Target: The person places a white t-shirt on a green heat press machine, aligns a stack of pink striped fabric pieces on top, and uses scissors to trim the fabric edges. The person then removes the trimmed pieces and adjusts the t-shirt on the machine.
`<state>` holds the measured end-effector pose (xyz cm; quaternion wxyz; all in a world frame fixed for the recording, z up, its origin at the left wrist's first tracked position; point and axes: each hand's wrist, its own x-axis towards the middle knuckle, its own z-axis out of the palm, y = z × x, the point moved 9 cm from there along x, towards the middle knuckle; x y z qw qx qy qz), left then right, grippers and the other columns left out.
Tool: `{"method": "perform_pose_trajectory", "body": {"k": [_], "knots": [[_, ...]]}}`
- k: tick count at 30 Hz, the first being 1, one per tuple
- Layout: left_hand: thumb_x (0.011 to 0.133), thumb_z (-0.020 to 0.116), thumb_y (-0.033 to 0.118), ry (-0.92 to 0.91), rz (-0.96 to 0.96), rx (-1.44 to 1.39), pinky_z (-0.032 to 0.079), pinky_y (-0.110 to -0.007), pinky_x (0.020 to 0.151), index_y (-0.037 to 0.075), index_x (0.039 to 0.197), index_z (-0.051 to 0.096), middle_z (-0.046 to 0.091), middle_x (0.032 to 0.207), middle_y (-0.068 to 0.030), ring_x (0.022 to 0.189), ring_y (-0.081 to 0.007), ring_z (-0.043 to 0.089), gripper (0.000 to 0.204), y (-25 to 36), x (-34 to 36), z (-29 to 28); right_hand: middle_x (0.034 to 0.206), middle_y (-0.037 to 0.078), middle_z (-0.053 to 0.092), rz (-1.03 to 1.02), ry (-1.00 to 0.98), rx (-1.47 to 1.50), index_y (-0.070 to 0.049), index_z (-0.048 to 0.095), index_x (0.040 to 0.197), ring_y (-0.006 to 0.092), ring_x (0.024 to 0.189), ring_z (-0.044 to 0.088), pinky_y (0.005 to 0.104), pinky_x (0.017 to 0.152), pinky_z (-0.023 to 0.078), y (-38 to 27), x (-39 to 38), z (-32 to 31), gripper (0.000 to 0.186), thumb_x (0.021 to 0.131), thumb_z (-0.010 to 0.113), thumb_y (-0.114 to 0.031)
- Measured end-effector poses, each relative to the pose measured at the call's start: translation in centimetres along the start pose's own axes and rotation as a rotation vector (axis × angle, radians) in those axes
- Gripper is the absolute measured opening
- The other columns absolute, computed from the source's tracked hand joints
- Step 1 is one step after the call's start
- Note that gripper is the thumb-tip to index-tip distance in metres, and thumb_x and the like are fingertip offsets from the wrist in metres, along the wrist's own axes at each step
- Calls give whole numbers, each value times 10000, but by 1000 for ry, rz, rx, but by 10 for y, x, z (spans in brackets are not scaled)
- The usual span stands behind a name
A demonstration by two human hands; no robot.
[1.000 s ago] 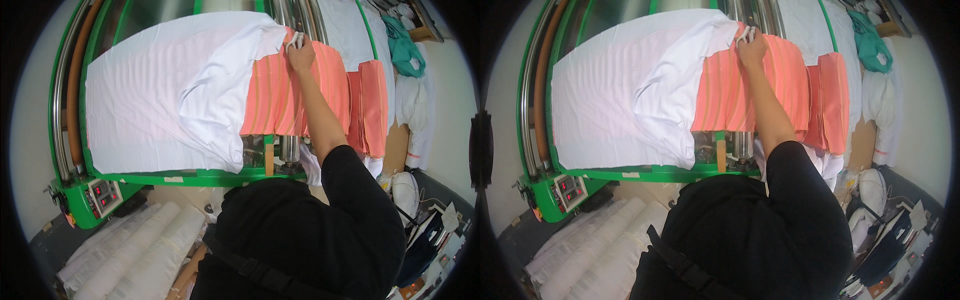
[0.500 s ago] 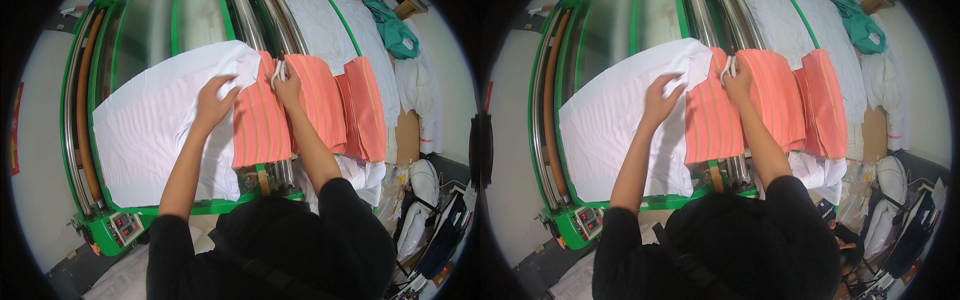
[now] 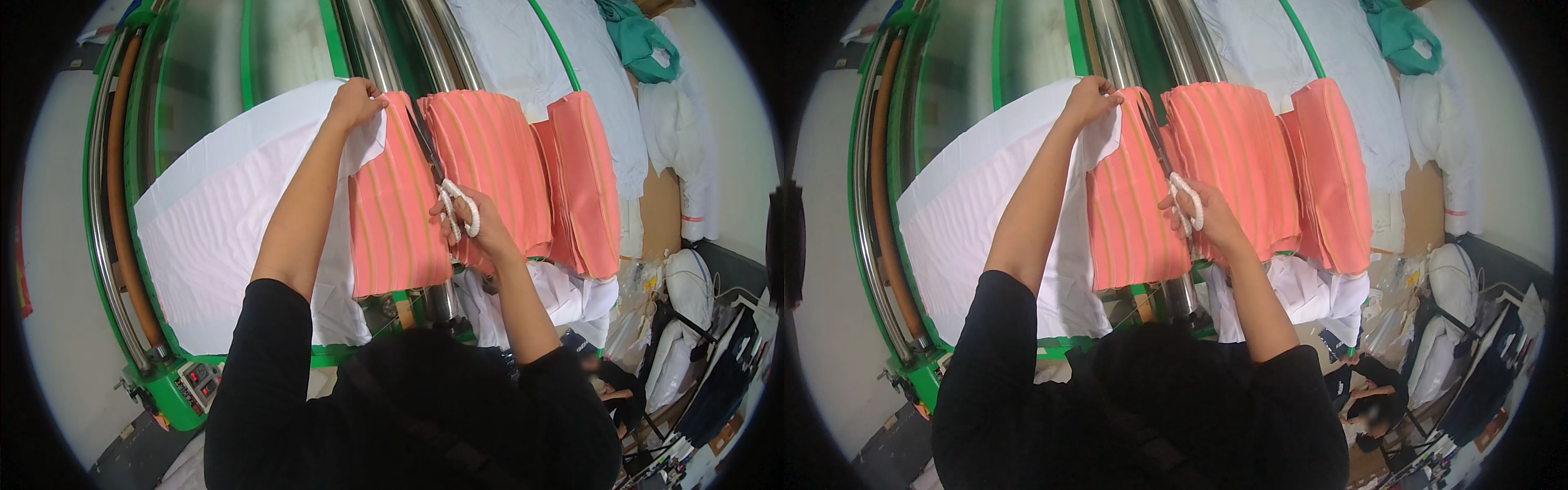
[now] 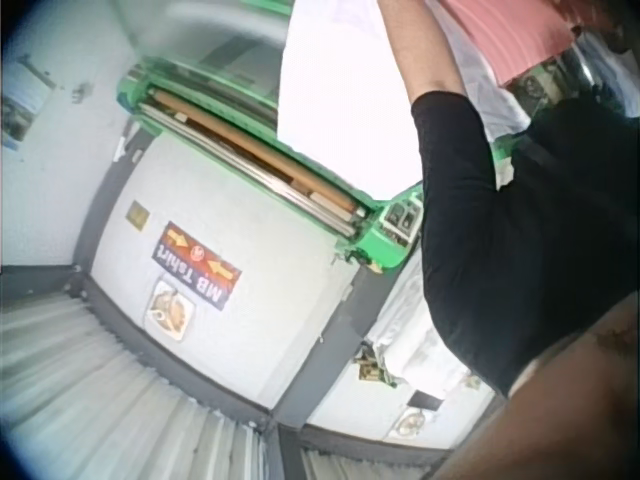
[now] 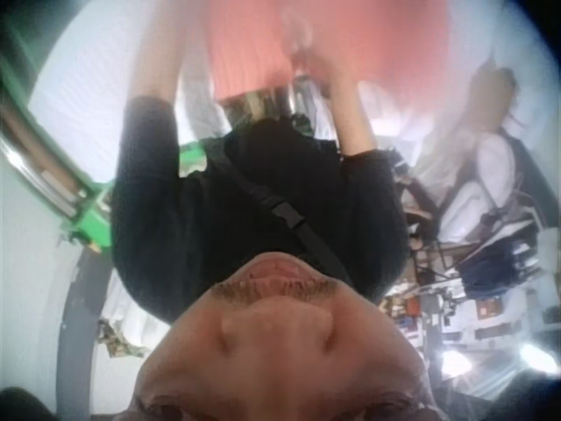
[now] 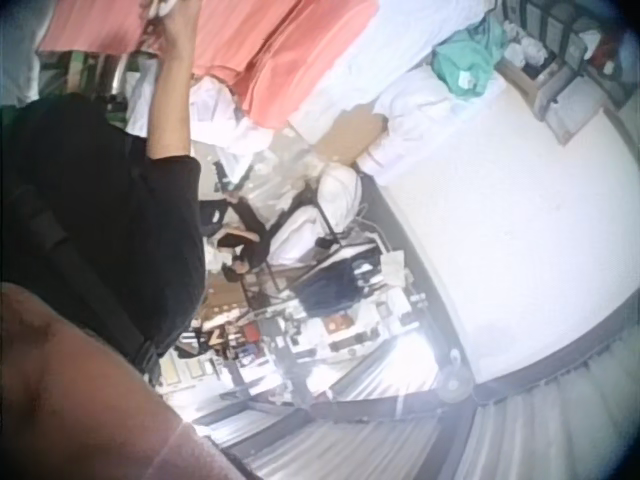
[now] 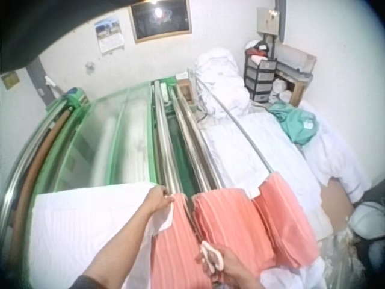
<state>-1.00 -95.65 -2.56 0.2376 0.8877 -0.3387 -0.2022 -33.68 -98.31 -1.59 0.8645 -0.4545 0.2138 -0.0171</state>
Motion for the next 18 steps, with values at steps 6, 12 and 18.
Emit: {"method": "perform_pose_trajectory", "body": {"k": [6, 12, 18], "knots": [[847, 821, 208, 47, 77, -278, 564, -380, 906, 9, 989, 771, 782, 1021, -159, 1030, -273, 747, 249, -8, -7, 9, 935, 111, 725, 52, -42, -162, 51, 609, 1262, 108, 640, 654, 248, 514, 531, -5, 34, 1, 518, 1033, 654, -411], [928, 759, 192, -16, 0, -387, 532, -322, 810, -28, 1086, 751, 744, 988, -85, 904, -153, 670, 271, -13, -15, 15, 875, 89, 711, 132, -8, -241, 44, 659, 1113, 90, 588, 626, 233, 497, 508, -21, 51, 0, 447, 1049, 637, -398], [927, 757, 211, 31, 11, -417, 532, -331, 860, -34, 1108, 755, 747, 993, -100, 968, -167, 681, 305, -20, -17, 17, 843, 68, 689, 158, -8, -267, 52, 670, 1102, 82, 578, 619, 230, 471, 474, -19, 56, -2, 476, 1030, 662, -418]]}}
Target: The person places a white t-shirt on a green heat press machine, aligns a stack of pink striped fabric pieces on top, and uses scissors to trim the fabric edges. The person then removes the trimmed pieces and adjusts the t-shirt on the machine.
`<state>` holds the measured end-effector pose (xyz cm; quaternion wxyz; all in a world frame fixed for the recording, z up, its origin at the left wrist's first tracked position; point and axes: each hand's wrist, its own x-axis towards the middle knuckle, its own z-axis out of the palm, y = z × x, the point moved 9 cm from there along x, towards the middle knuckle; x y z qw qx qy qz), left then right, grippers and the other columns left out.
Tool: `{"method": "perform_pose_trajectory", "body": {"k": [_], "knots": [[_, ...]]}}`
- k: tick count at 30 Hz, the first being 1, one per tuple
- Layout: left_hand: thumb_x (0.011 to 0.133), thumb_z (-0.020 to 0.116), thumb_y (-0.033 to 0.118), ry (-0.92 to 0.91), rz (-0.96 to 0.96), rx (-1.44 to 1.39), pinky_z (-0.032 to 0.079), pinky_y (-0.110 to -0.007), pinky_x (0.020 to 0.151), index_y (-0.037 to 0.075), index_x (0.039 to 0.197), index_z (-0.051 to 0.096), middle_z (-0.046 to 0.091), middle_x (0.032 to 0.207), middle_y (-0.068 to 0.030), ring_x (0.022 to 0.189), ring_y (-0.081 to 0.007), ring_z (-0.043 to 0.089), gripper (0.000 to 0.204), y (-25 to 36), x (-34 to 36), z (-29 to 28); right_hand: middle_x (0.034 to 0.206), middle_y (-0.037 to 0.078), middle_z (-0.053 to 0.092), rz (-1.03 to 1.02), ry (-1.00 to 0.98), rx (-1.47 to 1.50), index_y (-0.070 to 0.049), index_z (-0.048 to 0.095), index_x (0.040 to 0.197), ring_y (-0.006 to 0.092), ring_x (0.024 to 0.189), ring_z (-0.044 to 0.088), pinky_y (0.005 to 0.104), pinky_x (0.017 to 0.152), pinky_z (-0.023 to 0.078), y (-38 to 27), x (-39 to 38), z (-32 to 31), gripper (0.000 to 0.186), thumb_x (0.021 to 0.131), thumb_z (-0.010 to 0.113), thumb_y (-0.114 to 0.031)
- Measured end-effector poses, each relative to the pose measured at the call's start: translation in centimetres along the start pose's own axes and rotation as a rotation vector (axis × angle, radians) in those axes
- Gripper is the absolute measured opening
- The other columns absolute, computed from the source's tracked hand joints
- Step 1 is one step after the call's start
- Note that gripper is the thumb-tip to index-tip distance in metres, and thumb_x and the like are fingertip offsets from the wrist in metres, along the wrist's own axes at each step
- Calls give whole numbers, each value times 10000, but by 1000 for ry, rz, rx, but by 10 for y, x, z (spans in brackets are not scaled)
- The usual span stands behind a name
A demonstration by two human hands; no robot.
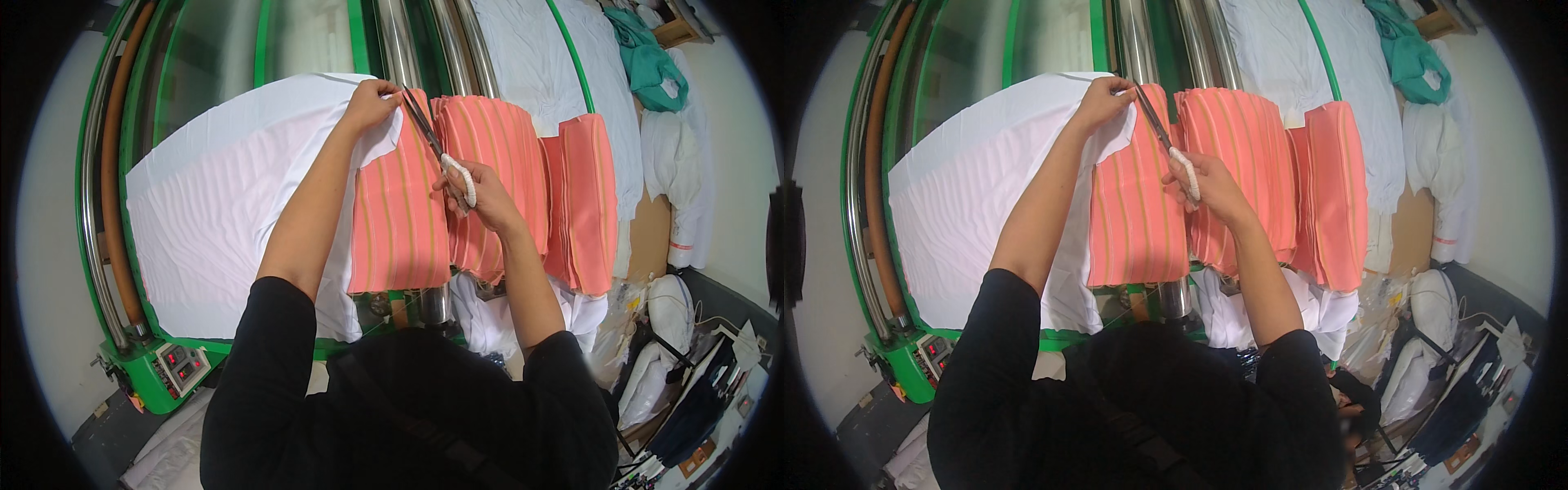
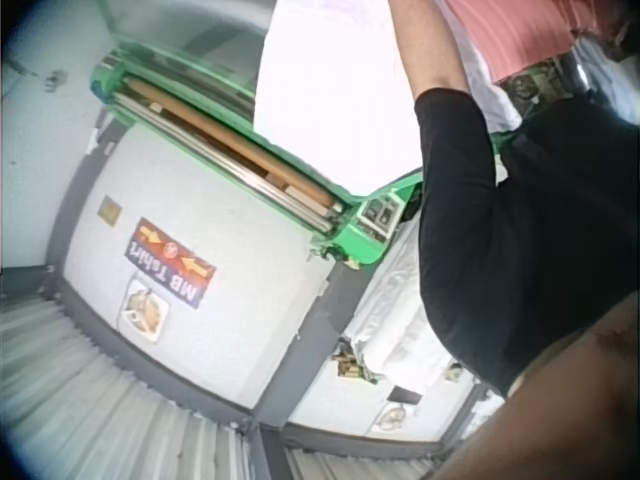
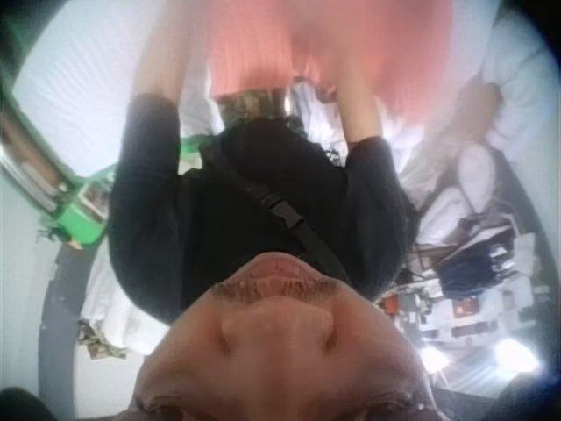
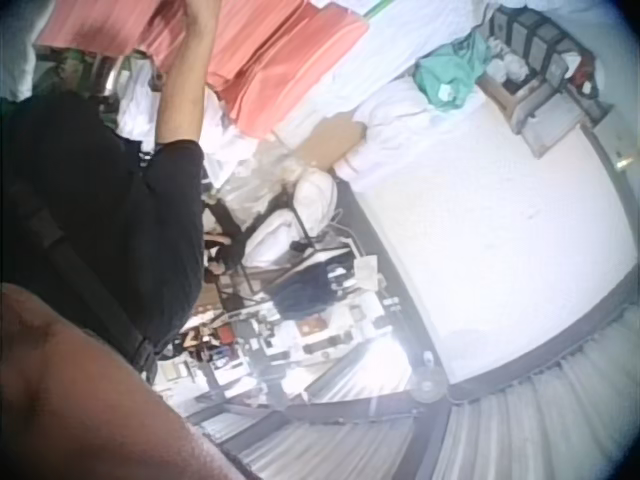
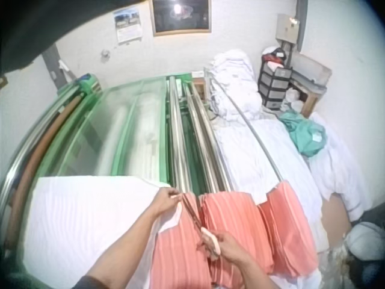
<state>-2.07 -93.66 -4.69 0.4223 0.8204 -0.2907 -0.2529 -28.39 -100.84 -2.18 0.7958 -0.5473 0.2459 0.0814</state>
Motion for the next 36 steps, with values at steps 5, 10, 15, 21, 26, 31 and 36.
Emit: {"method": "perform_pose_trajectory", "body": {"k": [5, 10, 15, 21, 26, 31, 36], "knots": [[925, 747, 221, 1, 39, -10, 521, -360, 948, -30, 1073, 767, 762, 1007, -122, 1045, -220, 705, 292, 4, -1, 1, 796, 55, 681, -24, 13, -1, 44, 674, 1047, 75, 562, 612, 217, 447, 450, -4, -1, 7, 429, 1048, 641, -383], [919, 747, 222, 10, 23, 26, 520, -364, 974, -28, 1063, 769, 768, 1021, -135, 1064, -229, 710, 290, 0, 1, 1, 845, 78, 708, -28, 38, -10, 45, 674, 1069, 82, 566, 624, 222, 442, 451, -4, 0, 8, 416, 1037, 662, -369], [916, 748, 217, 27, 18, 3, 526, -361, 964, -40, 1062, 765, 772, 1027, -137, 1053, -226, 714, 296, -2, 0, 1, 864, 91, 722, -9, 53, -5, 41, 671, 1070, 83, 564, 625, 223, 440, 453, -4, -1, 7, 408, 1034, 667, -365], [908, 756, 198, 30, 25, 12, 532, -361, 949, -32, 1070, 766, 772, 1020, -135, 1036, -222, 715, 281, -4, 1, 2, 842, 80, 705, -7, 46, 5, 39, 659, 1089, 79, 566, 627, 220, 434, 453, -5, -1, 8, 415, 1033, 670, -372], [894, 767, 207, 73, 55, 10, 541, -367, 930, -5, 1039, 760, 771, 1010, -133, 1018, -240, 725, 256, -3, -1, 0, 903, 98, 720, 15, 41, 0, 38, 652, 1106, 79, 568, 628, 218, 431, 456, -5, 2, 6, 429, 1025, 680, -383], [901, 769, 165, 39, -7, -41, 547, -338, 871, -7, 1033, 746, 756, 992, -98, 927, -194, 709, 218, -1, -4, 0, 913, 78, 713, 24, 54, -62, 4, 659, 1107, 72, 580, 616, 219, 445, 449, -14, 3, 3, 407, 1008, 707, -388], [875, 789, 115, -120, -200, -289, 546, -289, 776, -10, 1024, 750, 743, 972, -80, 828, -133, 682, 198, -11, -1, 3, 953, 35, 694, -41, -37, -132, 27, 638, 1318, 55, 712, 607, 233, 586, 488, -10, 16, -11, 485, 974, 759, -293]]}}
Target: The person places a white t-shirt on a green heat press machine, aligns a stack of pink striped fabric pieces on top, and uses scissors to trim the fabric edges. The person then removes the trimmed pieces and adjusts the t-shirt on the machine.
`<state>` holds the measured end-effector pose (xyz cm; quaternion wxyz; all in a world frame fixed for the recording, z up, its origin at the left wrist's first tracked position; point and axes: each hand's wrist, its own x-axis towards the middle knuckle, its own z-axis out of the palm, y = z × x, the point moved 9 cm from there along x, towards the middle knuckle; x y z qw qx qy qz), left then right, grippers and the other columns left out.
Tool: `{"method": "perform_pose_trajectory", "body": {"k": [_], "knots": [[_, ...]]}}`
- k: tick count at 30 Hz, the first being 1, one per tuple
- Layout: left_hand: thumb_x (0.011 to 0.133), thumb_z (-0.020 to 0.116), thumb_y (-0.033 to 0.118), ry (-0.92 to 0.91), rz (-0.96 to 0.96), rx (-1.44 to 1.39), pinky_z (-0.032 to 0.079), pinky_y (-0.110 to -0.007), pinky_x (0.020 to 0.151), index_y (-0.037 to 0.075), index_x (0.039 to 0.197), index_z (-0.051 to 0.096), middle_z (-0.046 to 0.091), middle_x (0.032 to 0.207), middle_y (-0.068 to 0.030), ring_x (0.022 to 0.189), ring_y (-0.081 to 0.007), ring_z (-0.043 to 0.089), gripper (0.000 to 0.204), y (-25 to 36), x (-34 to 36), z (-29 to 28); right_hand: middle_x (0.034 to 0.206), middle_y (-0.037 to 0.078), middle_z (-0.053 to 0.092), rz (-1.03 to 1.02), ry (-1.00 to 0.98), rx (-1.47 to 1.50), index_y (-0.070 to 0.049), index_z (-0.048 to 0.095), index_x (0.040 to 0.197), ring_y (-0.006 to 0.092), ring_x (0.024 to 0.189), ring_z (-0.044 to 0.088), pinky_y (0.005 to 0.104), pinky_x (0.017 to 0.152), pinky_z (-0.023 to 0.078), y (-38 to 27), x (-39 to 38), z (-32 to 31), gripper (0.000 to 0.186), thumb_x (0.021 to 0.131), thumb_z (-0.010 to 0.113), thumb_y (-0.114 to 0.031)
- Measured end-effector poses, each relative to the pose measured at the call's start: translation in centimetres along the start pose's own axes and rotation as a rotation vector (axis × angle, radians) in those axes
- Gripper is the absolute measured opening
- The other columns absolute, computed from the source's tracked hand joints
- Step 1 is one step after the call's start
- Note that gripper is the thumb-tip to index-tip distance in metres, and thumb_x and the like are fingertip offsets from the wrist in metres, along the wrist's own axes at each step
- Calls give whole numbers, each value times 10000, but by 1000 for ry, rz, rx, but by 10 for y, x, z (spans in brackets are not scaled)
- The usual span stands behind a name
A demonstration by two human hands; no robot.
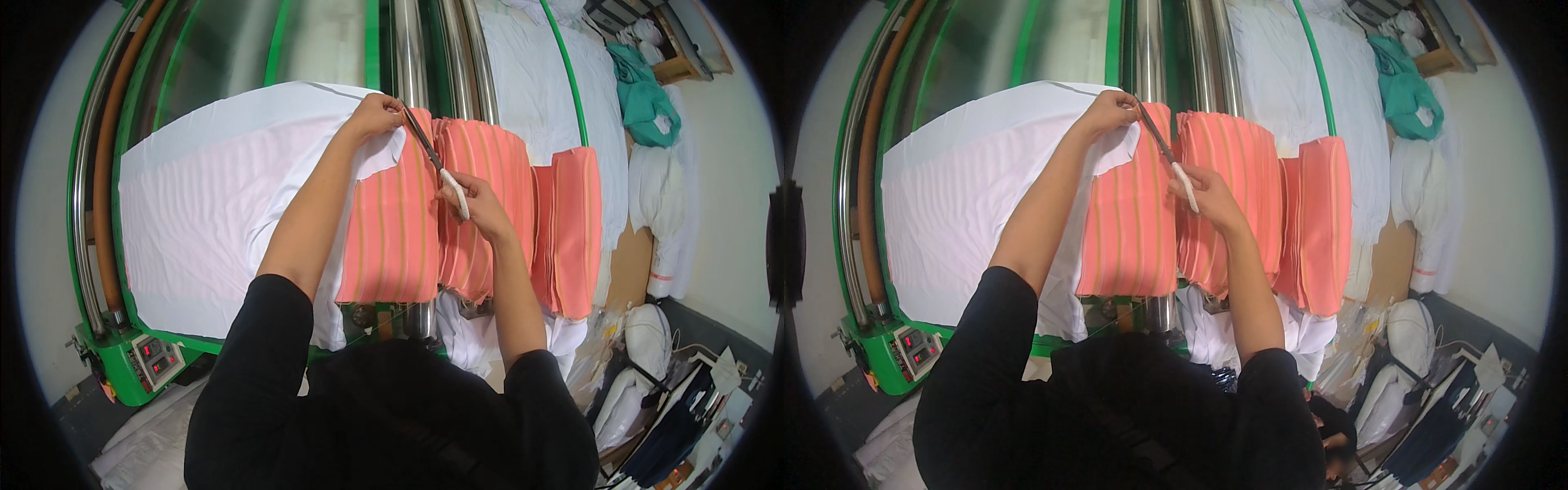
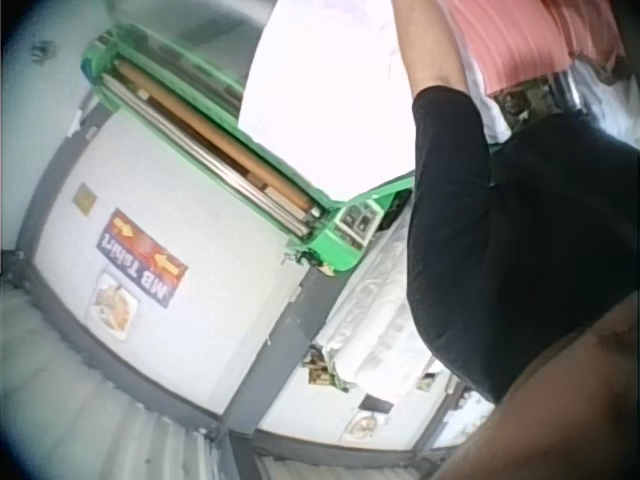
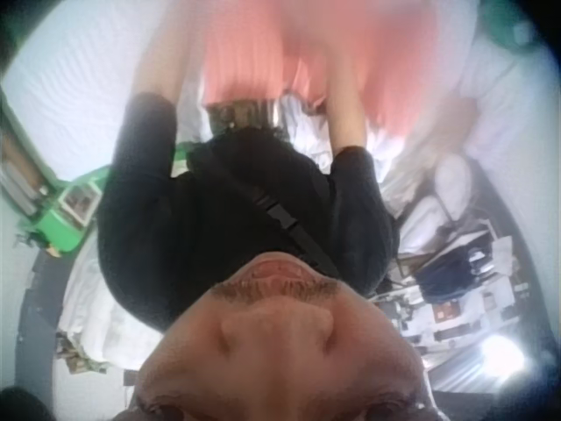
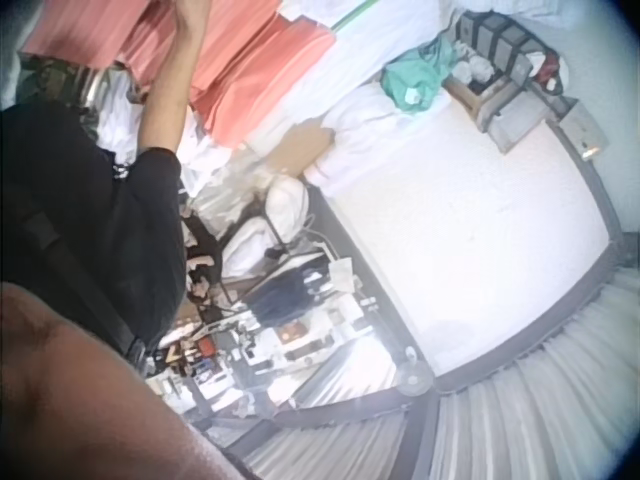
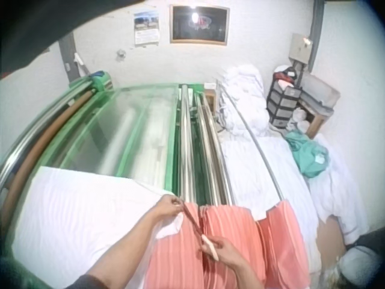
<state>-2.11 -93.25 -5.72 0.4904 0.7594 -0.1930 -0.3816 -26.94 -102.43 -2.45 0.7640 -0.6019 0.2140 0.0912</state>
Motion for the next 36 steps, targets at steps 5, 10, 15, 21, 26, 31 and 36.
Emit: {"method": "perform_pose_trajectory", "body": {"k": [5, 10, 15, 21, 26, 31, 36], "knots": [[847, 797, 92, -20, -31, -12, 546, -288, 798, -40, 1054, 752, 751, 959, -90, 853, -137, 690, 249, -2, 2, -3, 1051, 70, 713, -17, 86, -44, 98, 610, 1340, 105, 893, 673, 280, 781, 573, 13, 9, -8, 541, 911, 822, -155], [841, 790, 84, -23, -2, 42, 548, -299, 815, -58, 1081, 753, 754, 963, -103, 874, -158, 695, 282, -4, 3, -3, 1086, 150, 732, 18, 127, -108, 122, 582, 1336, 164, 939, 727, 293, 783, 600, 17, 12, -10, 580, 873, 850, -104], [852, 792, 101, 0, 35, 33, 544, -303, 812, -45, 1064, 766, 750, 968, -104, 863, -164, 689, 260, -1, 1, -2, 1060, 163, 743, 18, 141, -210, 116, 582, 1316, 183, 918, 744, 285, 757, 605, 13, 8, -11, 570, 869, 857, -108], [864, 804, 131, 21, 33, 53, 542, -297, 812, -40, 1069, 766, 748, 966, -99, 863, -152, 683, 270, 5, -2, 2, 1093, 139, 730, -64, 186, -131, 92, 587, 1327, 163, 961, 715, 296, 806, 588, 13, 12, -16, 595, 854, 874, -126], [838, 825, 230, 249, 225, 342, 560, -390, 880, 24, 1213, 722, 741, 1094, -159, 977, -261, 709, 440, 19, -21, -17, 1097, 92, 709, -115, 137, -151, 47, 566, 1373, 142, 999, 678, 305, 851, 574, -3, -18, -3, 671, 819, 898, -133], [884, 763, 388, 302, 383, 868, 510, -456, 997, 140, 1387, 637, 652, 1235, -123, 1154, -358, 631, 575, 63, -146, -49, 1122, 109, 727, -80, -50, -400, -7, 548, 1437, 214, 1049, 699, 370, 902, 560, 13, -134, 38, 846, 727, 942, -245], [883, 777, 314, 432, 236, 1048, 545, -421, 819, 66, 1096, 742, 723, 975, -118, 919, -303, 686, 328, 39, -341, -135, 1099, 175, 747, -5, -263, -633, -41, 590, 1408, 292, 1023, 732, 391, 902, 551, 31, -224, 90, 782, 718, 907, -230]]}}
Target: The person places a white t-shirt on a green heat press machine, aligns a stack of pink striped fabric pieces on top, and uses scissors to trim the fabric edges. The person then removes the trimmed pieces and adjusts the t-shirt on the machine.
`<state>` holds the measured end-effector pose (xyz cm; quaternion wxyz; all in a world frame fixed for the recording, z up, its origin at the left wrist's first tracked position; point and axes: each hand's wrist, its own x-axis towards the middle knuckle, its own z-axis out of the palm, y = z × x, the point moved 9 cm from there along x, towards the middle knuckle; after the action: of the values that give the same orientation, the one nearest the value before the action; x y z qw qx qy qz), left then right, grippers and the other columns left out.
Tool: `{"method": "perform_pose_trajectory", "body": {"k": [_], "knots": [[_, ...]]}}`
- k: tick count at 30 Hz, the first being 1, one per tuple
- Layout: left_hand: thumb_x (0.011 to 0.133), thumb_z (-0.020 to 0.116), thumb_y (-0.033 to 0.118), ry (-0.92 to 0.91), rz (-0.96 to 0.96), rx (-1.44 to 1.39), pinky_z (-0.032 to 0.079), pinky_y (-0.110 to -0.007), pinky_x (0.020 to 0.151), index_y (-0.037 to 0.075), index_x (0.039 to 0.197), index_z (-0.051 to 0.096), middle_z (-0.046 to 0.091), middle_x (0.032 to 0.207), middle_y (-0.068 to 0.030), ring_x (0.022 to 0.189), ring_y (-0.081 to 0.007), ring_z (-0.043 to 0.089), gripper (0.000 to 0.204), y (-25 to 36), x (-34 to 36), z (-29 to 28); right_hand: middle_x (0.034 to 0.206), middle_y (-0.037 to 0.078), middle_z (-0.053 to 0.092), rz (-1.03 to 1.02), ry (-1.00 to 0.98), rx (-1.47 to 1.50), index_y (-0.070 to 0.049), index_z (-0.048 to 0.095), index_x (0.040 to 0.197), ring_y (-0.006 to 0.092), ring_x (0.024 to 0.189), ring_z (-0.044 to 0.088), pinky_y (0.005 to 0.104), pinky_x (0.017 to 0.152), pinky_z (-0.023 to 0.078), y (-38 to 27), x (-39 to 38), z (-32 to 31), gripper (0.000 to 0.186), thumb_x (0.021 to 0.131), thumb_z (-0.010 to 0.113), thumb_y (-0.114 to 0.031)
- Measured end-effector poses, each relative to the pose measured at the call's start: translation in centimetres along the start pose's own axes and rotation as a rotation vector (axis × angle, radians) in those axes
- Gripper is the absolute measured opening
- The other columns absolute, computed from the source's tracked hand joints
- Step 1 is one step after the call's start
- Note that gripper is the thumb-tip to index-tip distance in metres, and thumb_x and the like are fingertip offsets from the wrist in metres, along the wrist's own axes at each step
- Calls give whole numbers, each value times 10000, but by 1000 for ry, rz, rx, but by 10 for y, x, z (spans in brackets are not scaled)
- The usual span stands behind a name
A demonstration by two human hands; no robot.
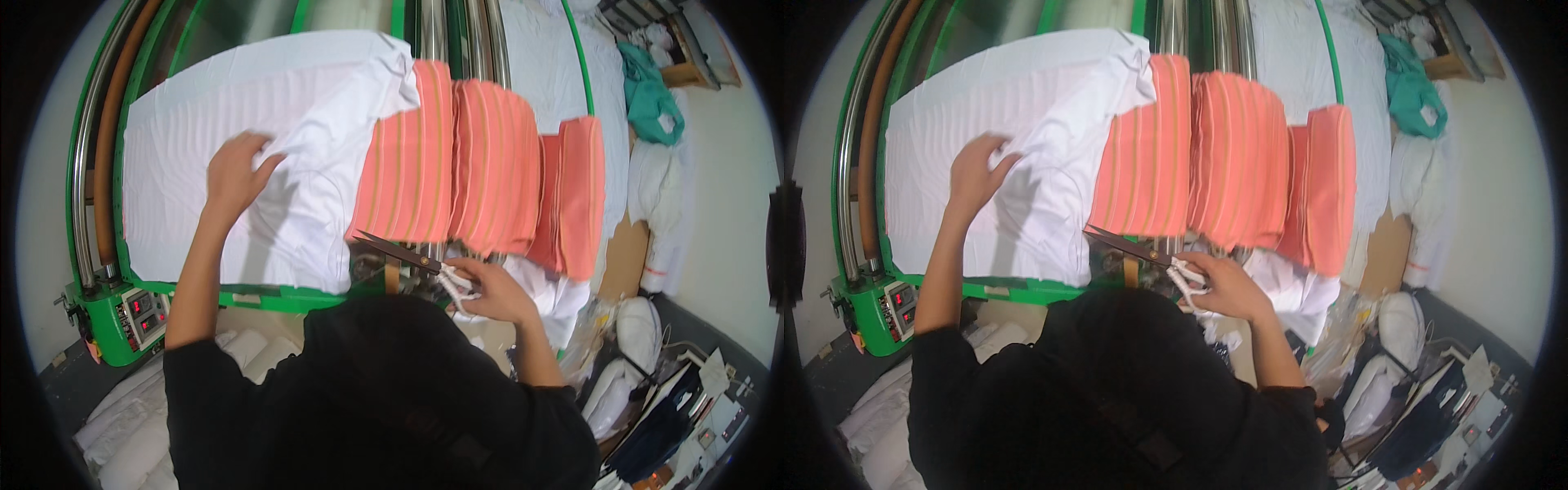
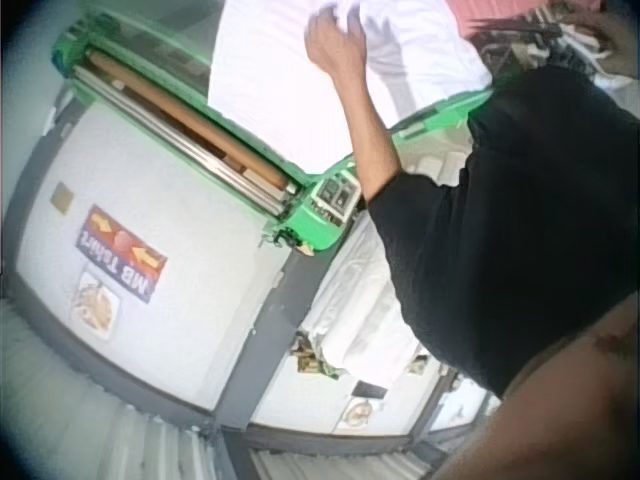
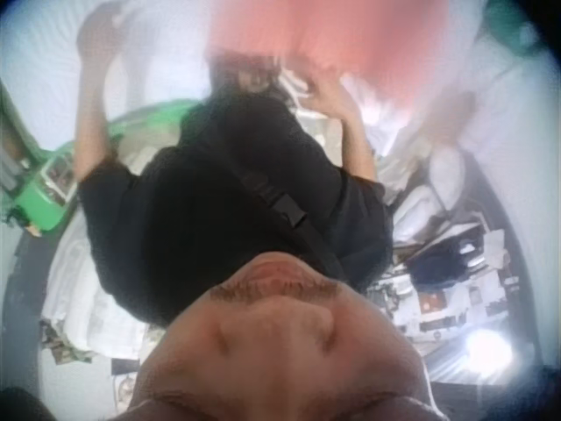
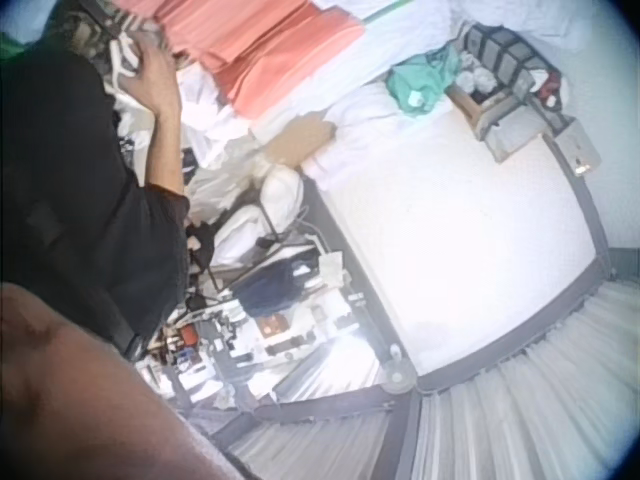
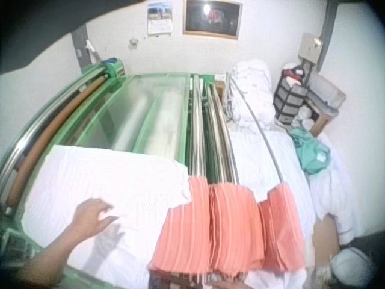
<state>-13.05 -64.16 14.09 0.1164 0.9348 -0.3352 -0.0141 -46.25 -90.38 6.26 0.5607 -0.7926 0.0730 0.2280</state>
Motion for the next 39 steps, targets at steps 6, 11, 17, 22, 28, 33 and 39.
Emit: {"method": "perform_pose_trajectory", "body": {"k": [6, 11, 17, 22, 28, 33, 39], "knots": [[872, 795, 351, -398, 56, -600, 531, -450, 915, 21, 1113, 699, 684, 1130, -155, 1152, -329, 633, 421, 144, -151, 145, 1136, 108, 733, 25, 491, 455, -6, 505, 1466, 175, 1086, 684, 330, 909, 559, 37, -45, -7, 756, 808, 875, -44], [972, 679, 338, -402, 57, -454, 547, -508, 755, 26, 1034, 680, 704, 918, -206, 901, -403, 695, 318, 199, -145, 201, 1050, 185, 740, 24, 778, 78, -1, 483, 1378, 253, 975, 729, 391, 821, 579, 52, 15, -33, 668, 843, 857, -144], [1036, 559, 302, -314, 206, -489, 534, -548, 682, 36, 906, 659, 691, 793, -217, 773, -443, 689, 312, 210, -159, 192, 1036, 251, 720, 64, 985, -227, 18, 488, 1313, 441, 955, 716, 497, 787, 559, 8, 135, -69, 742, 776, 892, -297], [1037, 554, 287, -389, 247, -493, 510, -564, 658, 56, 1008, 663, 657, 751, -221, 748, -451, 672, 257, 201, -187, 206, 1060, 270, 714, 161, 1007, -258, 16, 507, 1285, 444, 993, 714, 498, 836, 561, 15, 166, -71, 769, 729, 923, -312], [1000, 586, 249, -455, 293, -537, 512, -533, 665, 92, 1112, 678, 650, 779, -177, 775, -414, 658, 213, 177, -234, 197, 1158, 265, 704, 83, 1029, -198, 40, 503, 1302, 412, 1068, 711, 467, 889, 571, 34, 172, -84, 842, 683, 946, -320], [934, 665, 177, -433, 396, -529, 557, -477, 782, 108, 1048, 689, 653, 1170, -104, 1194, -351, 597, 136, 186, -214, 174, 1177, 264, 702, 27, 1113, -115, 62, 493, 1312, 408, 1082, 711, 457, 889, 575, 25, 209, -133, 859, 695, 932, -342], [999, 635, 220, -208, 514, -828, 554, -470, 864, 62, 898, 654, 657, 1125, -102, 1241, -356, 602, 189, 223, -182, 142, 1083, 269, 723, 5, 1126, -329, 68, 525, 1237, 431, 1022, 721, 483, 881, 568, -21, 284, -193, 644, 853, 792, -375]]}}
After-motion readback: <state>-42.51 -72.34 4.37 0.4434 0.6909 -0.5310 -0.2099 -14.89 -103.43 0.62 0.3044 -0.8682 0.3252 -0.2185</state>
